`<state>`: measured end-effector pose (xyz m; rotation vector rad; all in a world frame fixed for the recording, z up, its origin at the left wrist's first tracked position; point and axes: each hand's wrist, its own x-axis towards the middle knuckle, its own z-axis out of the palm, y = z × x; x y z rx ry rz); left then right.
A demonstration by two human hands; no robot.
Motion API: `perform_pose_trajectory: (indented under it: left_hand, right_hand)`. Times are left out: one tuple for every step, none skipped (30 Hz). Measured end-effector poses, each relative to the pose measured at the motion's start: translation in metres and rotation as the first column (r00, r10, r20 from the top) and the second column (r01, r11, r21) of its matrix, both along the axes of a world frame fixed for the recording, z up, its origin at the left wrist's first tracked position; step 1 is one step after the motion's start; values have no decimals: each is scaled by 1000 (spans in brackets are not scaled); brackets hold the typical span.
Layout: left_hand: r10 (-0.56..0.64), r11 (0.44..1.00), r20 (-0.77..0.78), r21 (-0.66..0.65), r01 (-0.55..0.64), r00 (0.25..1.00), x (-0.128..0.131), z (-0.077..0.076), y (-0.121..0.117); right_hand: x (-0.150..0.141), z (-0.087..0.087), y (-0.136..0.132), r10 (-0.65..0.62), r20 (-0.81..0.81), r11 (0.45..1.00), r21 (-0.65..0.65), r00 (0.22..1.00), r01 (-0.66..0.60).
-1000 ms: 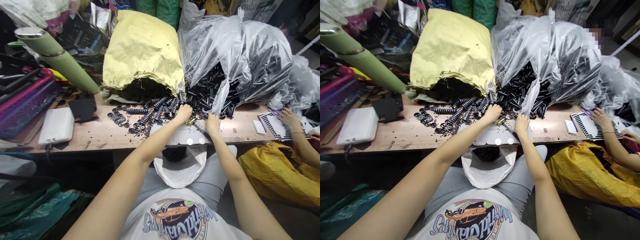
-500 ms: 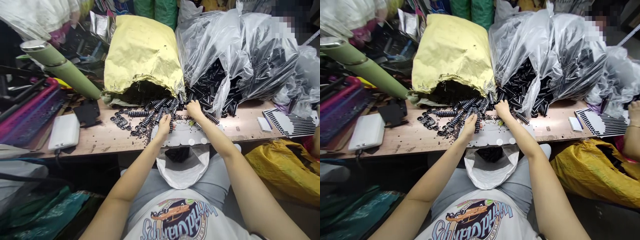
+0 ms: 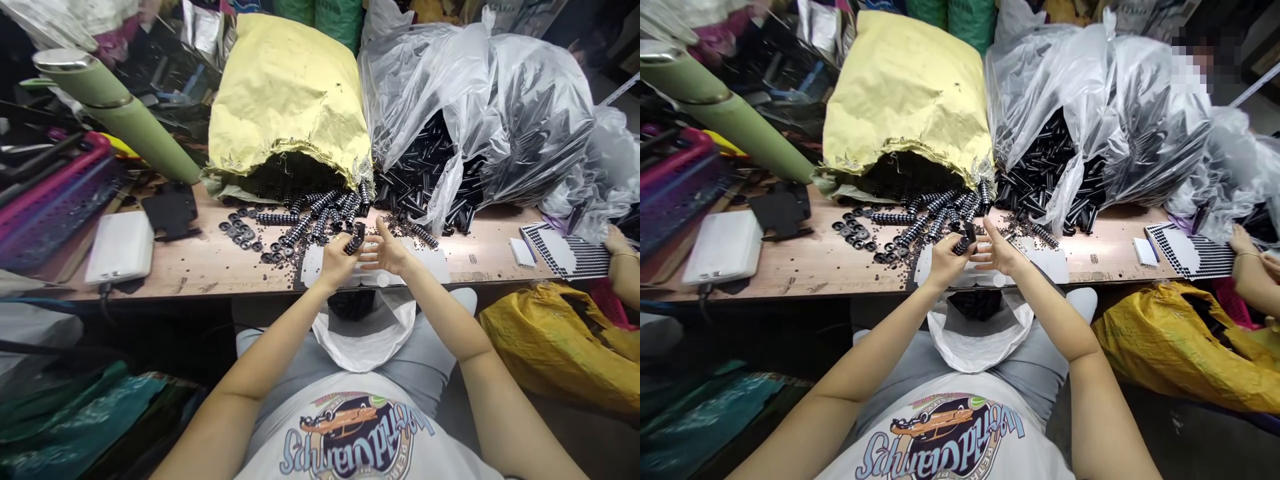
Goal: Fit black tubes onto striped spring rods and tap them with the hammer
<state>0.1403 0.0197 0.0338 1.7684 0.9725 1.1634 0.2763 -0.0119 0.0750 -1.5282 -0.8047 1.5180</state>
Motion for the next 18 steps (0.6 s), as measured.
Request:
perform_pose_trajectory:
  left_hand:
    - [-14,998,-39,54,16,999,-1,-2,-2]
    - [-24,996,-59,81,29,998,-2,-3,-3]
    - [-33,996,-57,81,38,998,-2,-3,-4]
    - [-44,998,-31,48,46,999,-2,-3,-5]
    - [-55,998,23,-22,56,998,-3,-2,-7]
    - [-70,989,103,-121,82,992,-3,0,-8]
    - [-82,964,199,-233,129,977,-4,2,-9]
    - [-91,921,296,-337,193,951,-5,5,-10]
    - [-91,869,382,-420,260,920,-6,8,-11]
    - [-86,819,447,-478,319,890,-8,10,-13]
    - [-78,779,491,-514,360,868,-9,13,-14]
    - [-65,752,515,-538,381,855,-9,15,-15]
    - [-48,733,526,-559,388,849,-10,16,-17]
    - [-27,718,528,-580,384,849,-9,17,-18]
    - [-4,707,525,-601,373,851,-9,18,-19]
    - [26,701,520,-619,355,854,-7,18,-19]
    - [63,699,514,-635,330,855,-6,18,-20]
    - [97,696,511,-649,309,854,-4,18,-21]
  right_hand:
    - [-2,2,-2,18,-83,997,-74,996,-24]
    - [-3,4,-4,14,-160,991,-132,987,-35]
    - [-4,6,-4,-8,-207,986,-163,978,-26]
    - [-5,6,-5,-30,-203,988,-152,979,-1]
    - [-4,6,-5,-57,-155,994,-104,986,41]
    - [-3,6,-6,-95,-64,995,-22,993,93]
    - [-1,6,-8,-146,64,986,91,987,140]
    - [2,5,-11,-202,209,963,220,957,156]
    - [4,5,-15,-248,346,932,340,905,125]
    - [6,5,-20,-271,462,901,432,844,52]
    - [7,5,-26,-266,552,872,488,790,-48]
    - [8,6,-32,-236,620,844,513,748,-158]
    - [7,6,-38,-197,671,814,518,715,-263]
    - [6,6,-43,-154,712,782,512,685,-356]
    - [3,7,-47,-117,746,747,501,656,-436]
    - [1,7,-50,-86,773,713,489,629,-503]
    - [-2,6,-52,-61,794,682,476,605,-555]
    - [-5,6,-53,-38,810,657,462,585,-596]
